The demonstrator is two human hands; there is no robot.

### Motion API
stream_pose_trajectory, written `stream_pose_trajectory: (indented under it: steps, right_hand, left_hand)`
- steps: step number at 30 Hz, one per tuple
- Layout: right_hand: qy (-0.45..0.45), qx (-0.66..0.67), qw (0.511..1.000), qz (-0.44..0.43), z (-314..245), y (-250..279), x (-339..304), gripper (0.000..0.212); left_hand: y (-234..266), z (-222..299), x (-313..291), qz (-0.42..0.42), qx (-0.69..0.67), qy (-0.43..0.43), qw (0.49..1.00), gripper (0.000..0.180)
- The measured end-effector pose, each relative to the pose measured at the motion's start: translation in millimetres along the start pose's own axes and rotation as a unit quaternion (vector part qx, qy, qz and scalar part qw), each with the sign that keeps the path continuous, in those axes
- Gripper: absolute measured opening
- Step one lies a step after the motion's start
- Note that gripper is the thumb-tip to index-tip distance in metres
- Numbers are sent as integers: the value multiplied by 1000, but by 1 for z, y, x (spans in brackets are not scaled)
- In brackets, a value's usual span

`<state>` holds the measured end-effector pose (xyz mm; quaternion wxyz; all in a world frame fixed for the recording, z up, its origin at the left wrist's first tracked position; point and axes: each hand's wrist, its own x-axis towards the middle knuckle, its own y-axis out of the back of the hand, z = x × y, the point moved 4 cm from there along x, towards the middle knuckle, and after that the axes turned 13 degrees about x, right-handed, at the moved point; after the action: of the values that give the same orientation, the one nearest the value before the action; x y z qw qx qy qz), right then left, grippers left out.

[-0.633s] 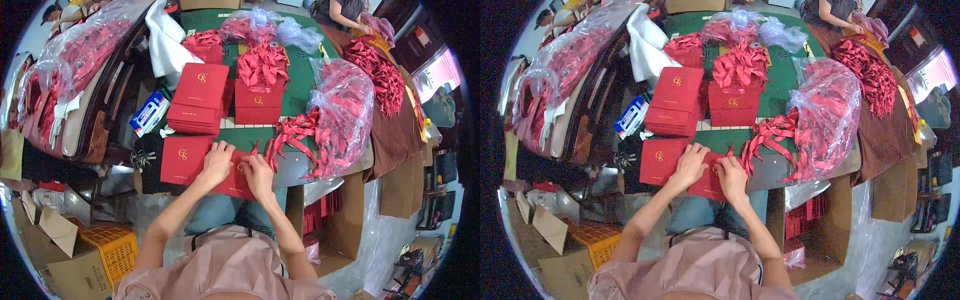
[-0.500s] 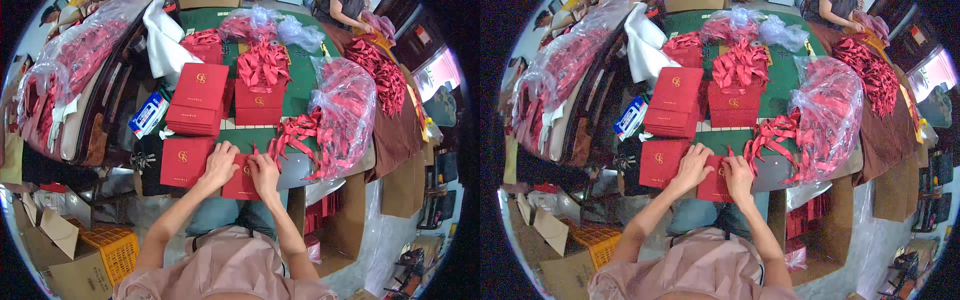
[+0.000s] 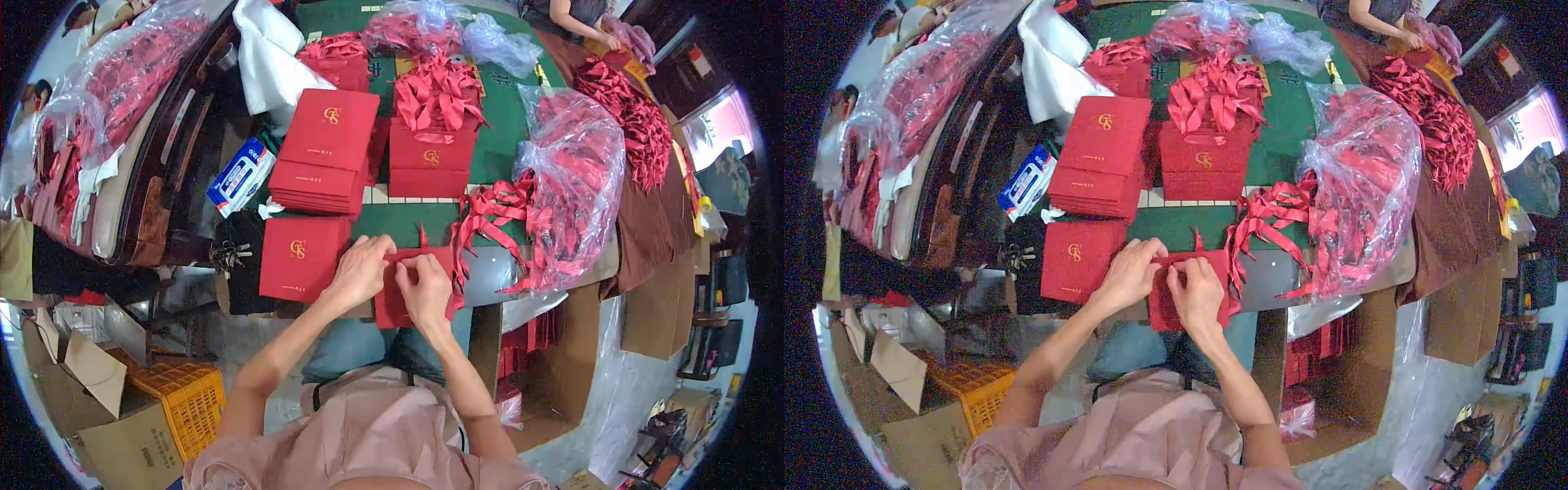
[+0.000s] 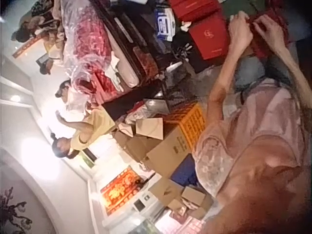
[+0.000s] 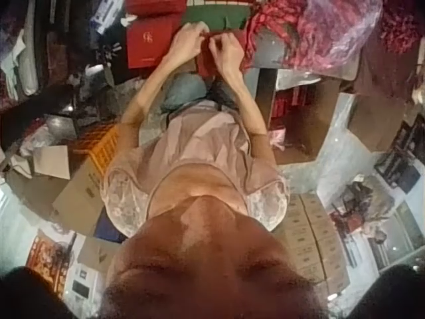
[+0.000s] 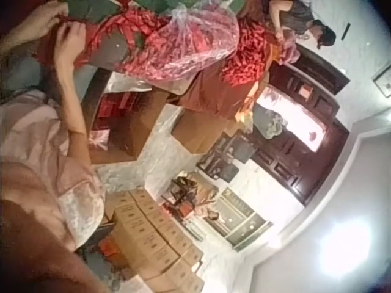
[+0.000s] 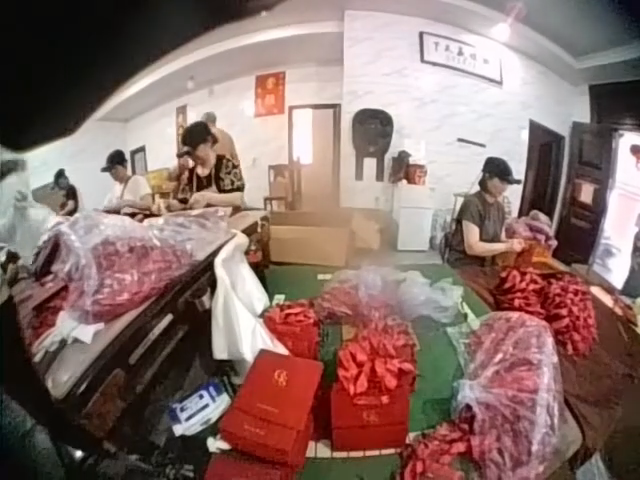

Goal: The person attaches ribbon handles to small gift bags by threading the ribbon strips through holes and tying them by hand.

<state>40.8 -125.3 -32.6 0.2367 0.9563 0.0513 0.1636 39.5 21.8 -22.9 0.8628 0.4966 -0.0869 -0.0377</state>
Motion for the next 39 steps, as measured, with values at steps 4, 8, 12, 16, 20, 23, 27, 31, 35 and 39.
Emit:
stream_pose_trajectory:
  steps: [4, 8, 12, 16, 20, 23, 27, 31, 35, 39]
  right_hand:
    - [5, -22, 1000, -6, -6, -5, 0, 13]
    - [19, -37, 999, -7, -14, -3, 3, 12]
    - [21, 18, 999, -38, -25, 11, 12, 18]
    - [13, 70, 992, -101, -29, 25, 27, 20]
    - [-26, -3, 989, -143, -19, 29, 48, 11]
    - [-18, -43, 975, -217, -10, 28, 61, 15]
    - [-3, 9, 937, -349, 13, 23, 75, 19]
    - [-19, 136, 907, -398, 23, 15, 82, 17]
    - [-139, 255, 901, -324, 44, 3, 72, 20]
    - [-116, 143, 969, -165, 45, 8, 86, 21]
  left_hand:
    - [7, 5, 0, -8, -31, 37, 999, 18]
    - [8, 14, -2, 31, 9, 32, 999, 11]
    - [9, 10, 0, 40, -31, 38, 998, 16]
    - [4, 4, 0, 44, -16, 59, 997, 25]
    - [4, 14, -2, 72, -19, 24, 997, 23]
    - [4, 16, -5, 91, -11, -6, 996, 18]
    - [2, 14, -7, 128, -37, -50, 990, 11]
    - [6, 19, -6, 169, -52, -92, 980, 7]
    - [10, 16, 0, 154, -66, -40, 985, 8]
    - [8, 14, 1, 99, -73, 2, 992, 12]
